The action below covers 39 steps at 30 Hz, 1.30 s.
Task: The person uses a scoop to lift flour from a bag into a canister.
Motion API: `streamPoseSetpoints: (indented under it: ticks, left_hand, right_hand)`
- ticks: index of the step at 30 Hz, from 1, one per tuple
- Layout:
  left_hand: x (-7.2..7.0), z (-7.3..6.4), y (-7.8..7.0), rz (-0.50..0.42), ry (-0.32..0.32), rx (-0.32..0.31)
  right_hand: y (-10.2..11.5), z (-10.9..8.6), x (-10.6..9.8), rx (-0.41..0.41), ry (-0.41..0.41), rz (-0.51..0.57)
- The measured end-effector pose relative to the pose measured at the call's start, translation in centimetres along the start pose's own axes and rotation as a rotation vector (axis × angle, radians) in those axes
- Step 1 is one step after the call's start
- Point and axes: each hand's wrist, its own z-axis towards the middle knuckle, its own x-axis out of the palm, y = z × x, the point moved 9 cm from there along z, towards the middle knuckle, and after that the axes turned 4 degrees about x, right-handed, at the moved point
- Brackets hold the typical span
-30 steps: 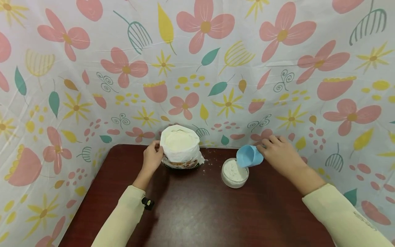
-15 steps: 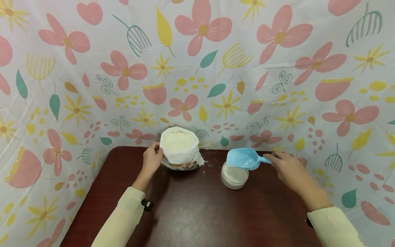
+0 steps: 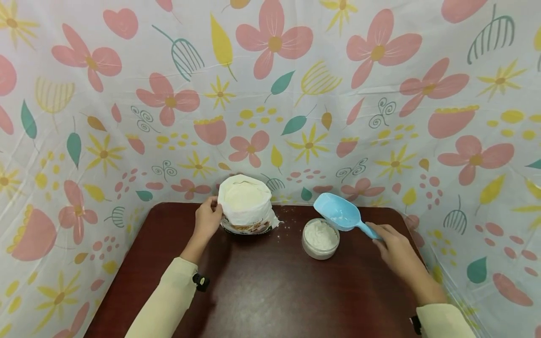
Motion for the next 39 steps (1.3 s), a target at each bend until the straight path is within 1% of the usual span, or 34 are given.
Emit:
streamPoseSetpoints:
  ticks: [2, 6, 9, 14, 18, 20, 24, 27, 30, 34, 39]
  left_hand:
    - [0.1, -0.1, 0.1, -0.005, 0.004, -0.004]
    - [0.3, -0.4, 0.4, -0.011, 0.006, -0.014]
    - [0.5, -0.7, 0.7, -0.018, 0.004, -0.021]
    - [0.7, -1.0, 1.0, -0.017, 0.001, -0.022]
    - [0.6, -0.9, 0.8, -0.013, -0.007, -0.012]
    - [0.4, -0.8, 0.6, -0.010, -0.011, -0.008]
    - [0.2, -0.7, 0.4, 0.008, -0.018, 0.003]
    - [0.1, -0.6, 0.3, 0.021, -0.024, 0.013]
    - [0.0, -0.5, 0.3, 0.024, -0.025, 0.011]
    - [-0.1, -0.4, 0.1, 0.030, -0.026, 0.016]
    - [-0.1, -0.3, 0.1, 0.032, -0.027, 0.016]
  right_hand:
    - [-0.5, -0.5, 0.6, 0.039, -0.003, 0.021]
    - [-1.7, -1.8, 2.1, 0.146, 0.013, 0.073]
    - [-2.5, -2.9, 3.3, 0.220, 0.017, 0.087]
    - [-3.3, -4.5, 4.6, 0.288, -0.028, 0.092]
    - [-3.9, -5.2, 5.8, 0.338, -0.061, 0.105]
    - [-4.2, -5.5, 6.5, 0.370, -0.059, 0.114]
    - [-4.8, -6.0, 7.9, 0.438, -0.022, 0.116]
    - [-5.1, -6.3, 8.6, 0.461, -0.007, 0.119]
    - [-5.2, -6.4, 9.0, 0.460, -0.011, 0.115]
    - [-5.3, -6.3, 9.5, 0.467, -0.016, 0.109]
    - [-5.4, -6.1, 10.1, 0.499, 0.003, 0.118]
